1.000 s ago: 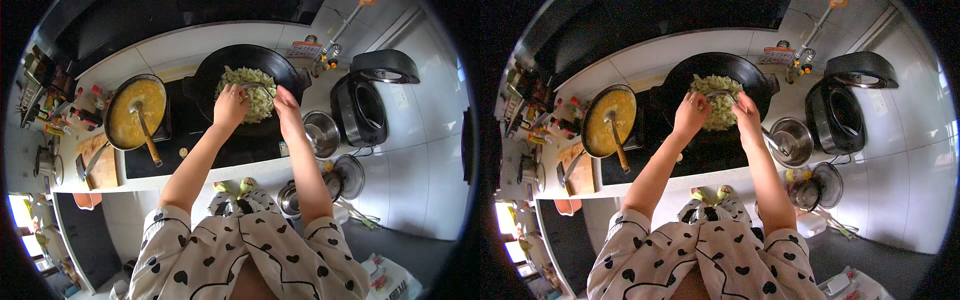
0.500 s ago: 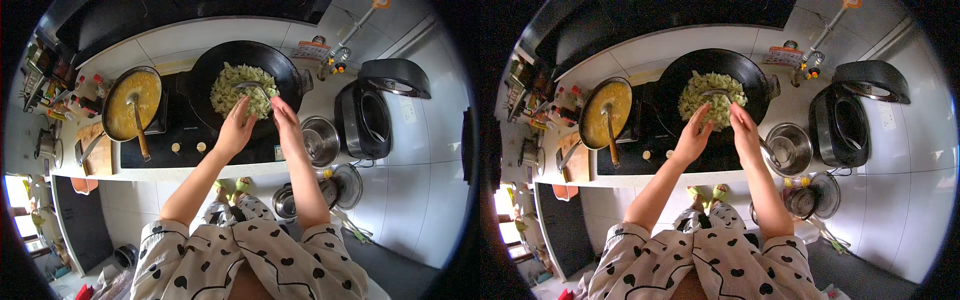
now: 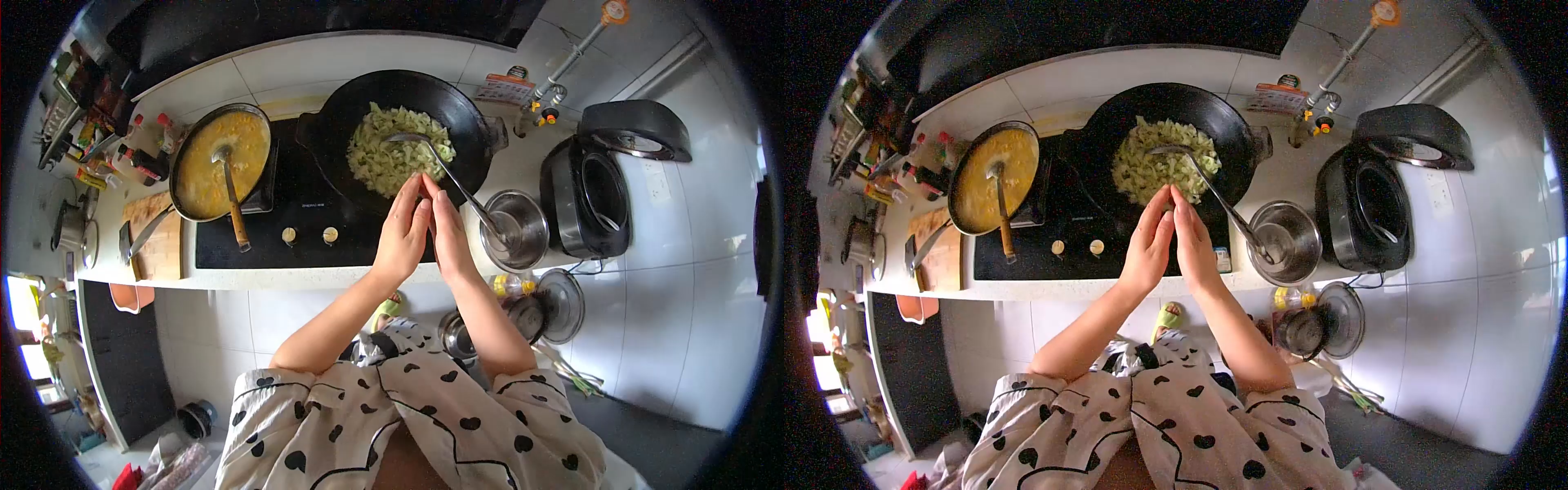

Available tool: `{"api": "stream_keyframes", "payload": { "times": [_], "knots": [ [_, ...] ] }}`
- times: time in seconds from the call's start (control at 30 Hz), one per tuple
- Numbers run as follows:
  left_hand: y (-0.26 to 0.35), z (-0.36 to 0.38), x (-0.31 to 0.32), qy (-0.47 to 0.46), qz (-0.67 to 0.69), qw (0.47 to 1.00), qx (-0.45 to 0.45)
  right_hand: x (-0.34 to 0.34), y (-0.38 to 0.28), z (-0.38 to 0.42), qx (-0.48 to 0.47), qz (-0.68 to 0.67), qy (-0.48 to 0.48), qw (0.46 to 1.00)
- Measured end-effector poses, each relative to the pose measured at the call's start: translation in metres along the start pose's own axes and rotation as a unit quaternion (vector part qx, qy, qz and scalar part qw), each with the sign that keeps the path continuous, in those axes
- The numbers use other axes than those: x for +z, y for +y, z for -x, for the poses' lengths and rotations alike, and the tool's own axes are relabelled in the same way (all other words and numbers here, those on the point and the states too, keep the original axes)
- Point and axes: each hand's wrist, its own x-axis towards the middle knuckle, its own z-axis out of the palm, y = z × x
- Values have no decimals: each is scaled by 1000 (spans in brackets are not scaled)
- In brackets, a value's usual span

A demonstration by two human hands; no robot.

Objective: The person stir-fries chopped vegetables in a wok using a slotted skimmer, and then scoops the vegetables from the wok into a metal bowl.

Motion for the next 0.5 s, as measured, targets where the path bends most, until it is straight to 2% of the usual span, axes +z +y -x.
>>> {"api": "stream_keyframes", "payload": {
  "times": [0.13,0.23,0.33,0.5],
  "knots": [
    [1,22,-17,-2,-10,1000,21,24,7,21,-12,-51,22,998],
    [-8,41,-42,3,27,1000,9,42,26,35,-21,-34,9,999],
    [-15,60,-69,12,160,984,-80,67,40,48,7,-39,35,999],
    [-38,84,-102,37,208,970,-118,92,57,60,31,37,60,997]
  ]
}}
